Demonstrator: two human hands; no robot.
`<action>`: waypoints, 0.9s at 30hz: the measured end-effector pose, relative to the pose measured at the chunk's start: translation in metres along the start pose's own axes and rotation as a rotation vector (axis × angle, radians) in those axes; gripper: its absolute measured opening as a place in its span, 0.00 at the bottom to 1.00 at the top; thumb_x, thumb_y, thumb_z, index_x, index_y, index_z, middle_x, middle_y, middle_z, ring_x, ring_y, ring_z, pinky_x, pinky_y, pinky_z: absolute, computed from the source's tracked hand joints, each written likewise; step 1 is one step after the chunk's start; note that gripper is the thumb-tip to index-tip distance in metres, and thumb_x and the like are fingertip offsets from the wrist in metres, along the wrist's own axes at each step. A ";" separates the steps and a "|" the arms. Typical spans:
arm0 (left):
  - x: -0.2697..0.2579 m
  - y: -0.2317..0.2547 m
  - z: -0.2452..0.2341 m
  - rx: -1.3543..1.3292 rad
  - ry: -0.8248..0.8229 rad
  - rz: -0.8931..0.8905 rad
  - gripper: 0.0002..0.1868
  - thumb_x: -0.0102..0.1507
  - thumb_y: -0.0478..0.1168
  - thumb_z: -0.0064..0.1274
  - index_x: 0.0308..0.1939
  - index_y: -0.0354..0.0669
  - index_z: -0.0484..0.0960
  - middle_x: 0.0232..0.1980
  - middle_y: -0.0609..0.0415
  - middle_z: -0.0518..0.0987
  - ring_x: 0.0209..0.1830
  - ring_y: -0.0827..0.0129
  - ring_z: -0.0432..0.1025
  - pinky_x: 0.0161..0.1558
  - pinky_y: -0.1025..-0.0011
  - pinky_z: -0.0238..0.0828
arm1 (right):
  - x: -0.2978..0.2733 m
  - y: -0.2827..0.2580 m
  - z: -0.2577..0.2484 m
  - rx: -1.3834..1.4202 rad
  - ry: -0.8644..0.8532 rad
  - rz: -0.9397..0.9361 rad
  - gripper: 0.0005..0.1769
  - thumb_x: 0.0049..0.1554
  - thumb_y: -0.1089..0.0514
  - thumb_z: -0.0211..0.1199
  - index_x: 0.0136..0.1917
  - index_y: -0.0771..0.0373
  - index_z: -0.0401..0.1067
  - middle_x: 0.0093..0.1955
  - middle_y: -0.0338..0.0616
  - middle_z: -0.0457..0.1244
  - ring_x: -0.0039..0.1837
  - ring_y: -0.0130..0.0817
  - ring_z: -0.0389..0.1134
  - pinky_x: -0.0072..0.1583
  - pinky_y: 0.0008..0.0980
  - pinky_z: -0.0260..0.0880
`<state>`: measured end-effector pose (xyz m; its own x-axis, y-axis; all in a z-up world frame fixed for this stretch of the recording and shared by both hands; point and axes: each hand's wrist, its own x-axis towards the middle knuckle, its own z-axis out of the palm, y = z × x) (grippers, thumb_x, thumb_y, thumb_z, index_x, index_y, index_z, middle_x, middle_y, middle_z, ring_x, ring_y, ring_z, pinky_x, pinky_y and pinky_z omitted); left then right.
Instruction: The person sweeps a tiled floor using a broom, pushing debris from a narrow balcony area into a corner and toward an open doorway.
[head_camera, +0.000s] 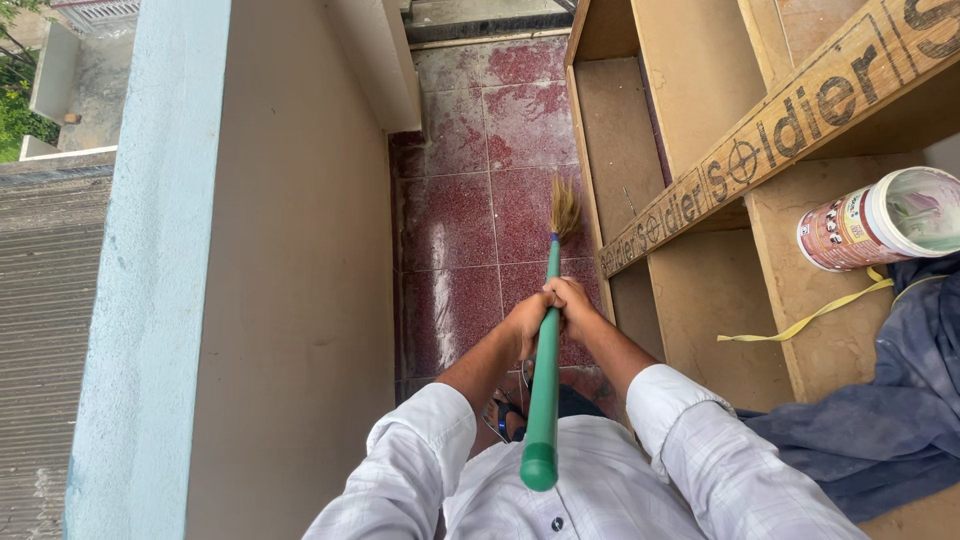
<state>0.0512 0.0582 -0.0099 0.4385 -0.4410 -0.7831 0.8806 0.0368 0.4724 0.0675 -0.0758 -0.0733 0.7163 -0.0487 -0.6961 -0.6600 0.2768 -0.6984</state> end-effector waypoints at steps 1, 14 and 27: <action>0.001 -0.006 -0.008 0.052 -0.031 -0.016 0.17 0.60 0.52 0.51 0.32 0.42 0.77 0.26 0.53 0.74 0.24 0.64 0.69 0.29 0.67 0.69 | 0.000 0.013 -0.004 -0.014 0.008 -0.003 0.12 0.51 0.52 0.60 0.47 0.56 0.66 0.33 0.44 0.58 0.30 0.40 0.58 0.30 0.41 0.56; 0.022 -0.050 -0.062 0.241 0.037 -0.296 0.11 0.63 0.46 0.53 0.35 0.42 0.78 0.29 0.54 0.77 0.25 0.69 0.71 0.29 0.68 0.70 | 0.002 0.082 0.027 -0.007 -0.054 0.343 0.10 0.47 0.57 0.55 0.43 0.60 0.67 0.34 0.48 0.61 0.33 0.45 0.64 0.32 0.50 0.67; -0.066 -0.020 -0.065 0.411 0.113 -0.432 0.06 0.62 0.38 0.53 0.41 0.41 0.80 0.27 0.57 0.71 0.24 0.71 0.68 0.27 0.69 0.72 | -0.047 0.077 0.071 -0.137 0.072 0.136 0.18 0.51 0.56 0.58 0.55 0.55 0.60 0.42 0.46 0.61 0.40 0.36 0.66 0.36 0.40 0.69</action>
<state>0.0163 0.1445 0.0057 0.0930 -0.2398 -0.9664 0.8517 -0.4836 0.2020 -0.0005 0.0162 -0.0828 0.6036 -0.0894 -0.7922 -0.7777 0.1529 -0.6098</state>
